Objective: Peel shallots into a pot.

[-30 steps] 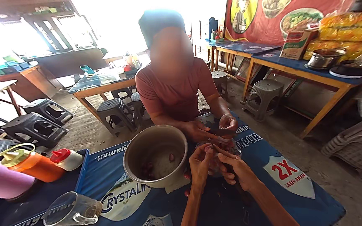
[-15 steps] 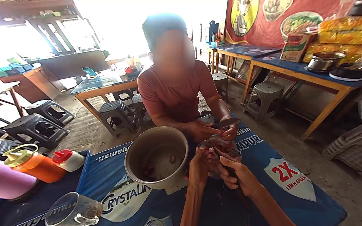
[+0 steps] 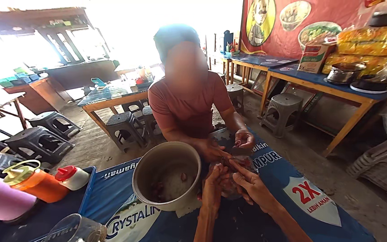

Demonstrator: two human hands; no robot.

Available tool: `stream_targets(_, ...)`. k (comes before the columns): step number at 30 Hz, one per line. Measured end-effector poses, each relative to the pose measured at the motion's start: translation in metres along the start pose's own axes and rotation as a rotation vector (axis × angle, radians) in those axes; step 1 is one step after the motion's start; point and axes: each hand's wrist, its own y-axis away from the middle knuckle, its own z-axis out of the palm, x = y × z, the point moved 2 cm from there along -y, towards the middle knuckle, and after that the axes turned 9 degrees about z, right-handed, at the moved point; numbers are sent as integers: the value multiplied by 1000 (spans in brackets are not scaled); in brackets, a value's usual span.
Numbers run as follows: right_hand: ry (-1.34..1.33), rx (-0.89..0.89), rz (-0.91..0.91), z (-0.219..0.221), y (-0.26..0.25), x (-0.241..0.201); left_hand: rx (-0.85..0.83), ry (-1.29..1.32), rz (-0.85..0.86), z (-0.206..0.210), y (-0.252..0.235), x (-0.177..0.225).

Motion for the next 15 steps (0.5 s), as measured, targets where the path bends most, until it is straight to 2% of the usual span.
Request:
stream_targets(3, -41, -92, -10, -1, 0, 0, -2, -42, -15, -1, 0, -2)
stream_targets(8, 83, -172, -69, -5, -3, 3, -20, -40, -15, 2, 1, -3)
stream_targets(15, 97, -108, -77, -5, -2, 5, -48, -235, 184, 5, 4, -5)
